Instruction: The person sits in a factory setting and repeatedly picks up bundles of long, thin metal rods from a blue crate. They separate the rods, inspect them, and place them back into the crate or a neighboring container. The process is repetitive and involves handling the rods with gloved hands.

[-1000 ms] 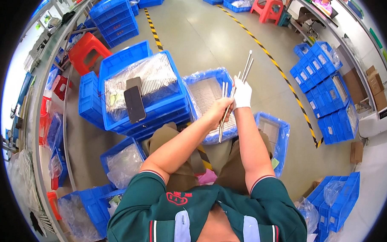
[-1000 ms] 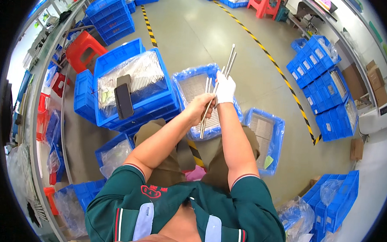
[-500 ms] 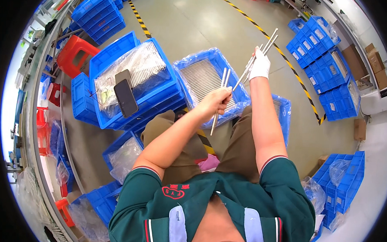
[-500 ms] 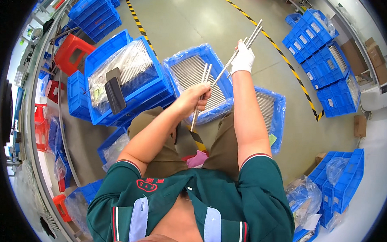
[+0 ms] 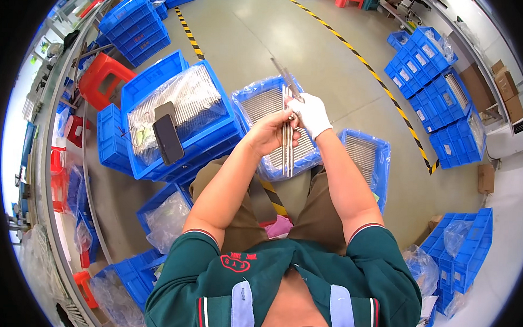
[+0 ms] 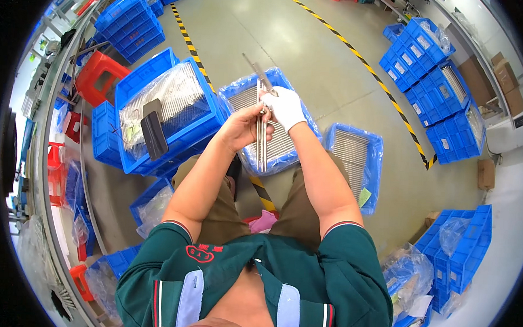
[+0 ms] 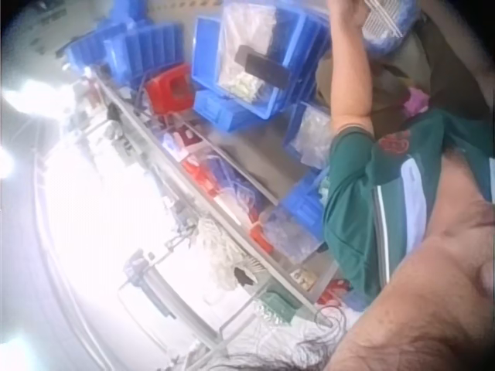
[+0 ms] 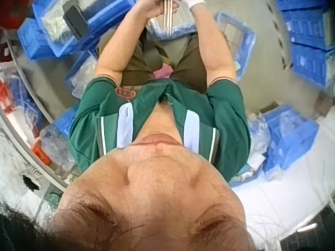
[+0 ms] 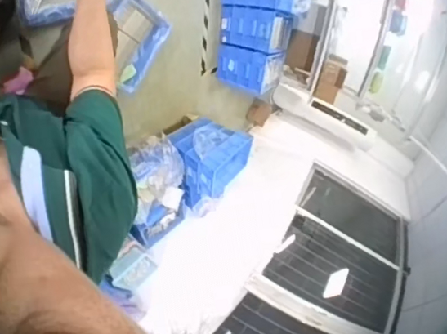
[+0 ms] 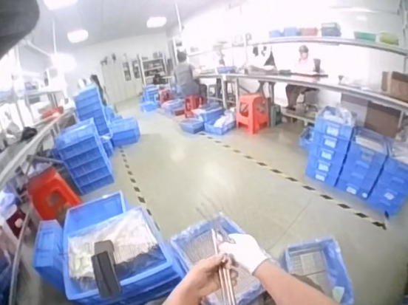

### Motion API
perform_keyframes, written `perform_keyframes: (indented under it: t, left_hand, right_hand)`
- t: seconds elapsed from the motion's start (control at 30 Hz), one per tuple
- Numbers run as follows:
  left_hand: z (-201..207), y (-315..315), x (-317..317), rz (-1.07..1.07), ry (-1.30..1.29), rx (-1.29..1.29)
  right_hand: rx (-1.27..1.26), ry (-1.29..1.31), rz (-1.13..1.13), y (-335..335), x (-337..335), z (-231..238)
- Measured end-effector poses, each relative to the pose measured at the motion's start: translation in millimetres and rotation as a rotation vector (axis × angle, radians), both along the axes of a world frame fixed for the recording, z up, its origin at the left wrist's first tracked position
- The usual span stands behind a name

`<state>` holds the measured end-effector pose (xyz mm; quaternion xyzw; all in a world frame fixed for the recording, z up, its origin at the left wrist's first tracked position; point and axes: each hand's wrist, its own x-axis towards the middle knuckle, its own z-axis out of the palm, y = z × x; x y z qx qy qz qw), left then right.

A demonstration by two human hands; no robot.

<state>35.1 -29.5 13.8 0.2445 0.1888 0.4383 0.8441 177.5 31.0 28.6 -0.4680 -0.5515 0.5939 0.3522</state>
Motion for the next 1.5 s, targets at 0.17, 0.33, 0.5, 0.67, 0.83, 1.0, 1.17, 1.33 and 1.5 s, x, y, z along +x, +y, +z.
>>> perform_keyframes:
  t: [0.17,0.33,0.5,0.67,0.83,1.0,1.17,1.33,1.5]
  left_hand:
    - [-7.3,0.1,-4.0,-0.003,-0.083,0.013]
    - [1.1,4.2,-6.7,0.309,0.134,-0.02]
    - [-0.8,18.1,-27.7,0.553,0.153,-0.096]
    - [2.5,23.4,-50.4,0.826,0.112,-0.127]
    - [12.4,21.8,-47.8,0.83,0.068,-0.074]
    - [4.2,21.5,-37.1,0.747,0.071,-0.028]
    - [1.0,15.9,-11.1,0.627,0.163,-0.047]
    - [6.0,10.3,-1.7,0.534,0.177,-0.047]
    - [2.0,5.4,3.9,0.479,0.373,-0.06]
  right_hand:
    - [-0.007,0.082,0.038,-0.7,-7.7,0.0]
    - [0.151,-0.066,-0.047,5.7,-7.6,-15.6]
    - [0.13,-0.122,-0.068,3.5,1.0,-22.3]
    - [-0.17,0.105,0.122,-26.4,3.7,12.4]
    - [-0.085,0.012,0.142,-39.4,0.6,14.3]
    - [-0.076,0.048,0.106,-40.9,-5.3,12.1]
    - [-0.051,0.164,0.015,-35.5,-11.5,6.8]
    - [0.074,0.083,-0.025,-28.1,-8.8,-5.6]
    - [0.25,-0.044,-0.059,-22.6,-3.8,-18.2]
